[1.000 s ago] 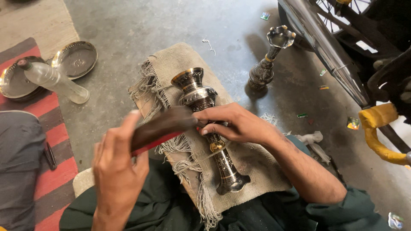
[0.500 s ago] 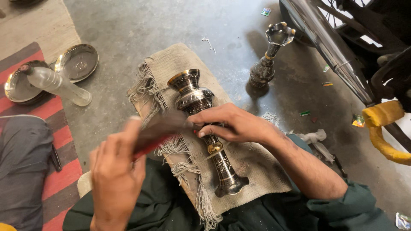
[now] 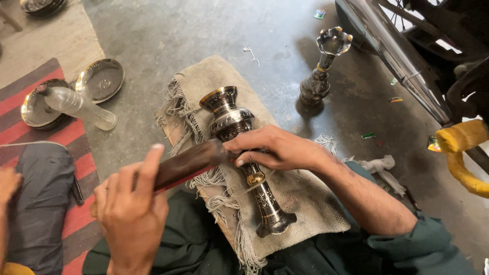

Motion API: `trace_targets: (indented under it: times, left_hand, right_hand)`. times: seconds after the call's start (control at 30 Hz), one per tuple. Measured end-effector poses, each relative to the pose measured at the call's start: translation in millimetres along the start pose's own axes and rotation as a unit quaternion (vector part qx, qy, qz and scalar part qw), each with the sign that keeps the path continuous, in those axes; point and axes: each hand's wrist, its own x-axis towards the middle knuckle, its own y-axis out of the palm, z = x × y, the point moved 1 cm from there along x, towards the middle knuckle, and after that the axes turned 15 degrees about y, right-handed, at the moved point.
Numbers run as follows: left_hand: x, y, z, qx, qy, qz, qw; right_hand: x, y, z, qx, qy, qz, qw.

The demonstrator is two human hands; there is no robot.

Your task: The person sits on the floor with an engraved metal vase laid on a cloth-covered board. They hold a punch against the vase's surface with one hand and repeatedly strike it with a hammer using the other hand, repositioning the punch along the vase body to work the decorated surface.

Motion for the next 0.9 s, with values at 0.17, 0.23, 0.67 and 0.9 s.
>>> trace_targets:
  times: [0.17,0.23,0.67,0.9]
  left_hand:
    - [-3,9,0,-0.117,-0.066,-0.012,0.991]
    - [-17,18,5,-0.064,-0.076,0.051,0.994]
    - [-208,152,-45,-0.407,-0.249,0.284,0.832]
    - [-102,90,-117,-0.287,0.087,-0.055,0.952]
  right_hand:
    - [-3,2,-6,0.043,0.029,0.005,0.999]
    - [-5,3,-12,0.051,0.044,-0.004,0.998]
    - [-56,-14,-47,0.354,0.183,-0.223,0.890]
    - [-40,-10,-34,0.355,0.174,-0.200,0.896]
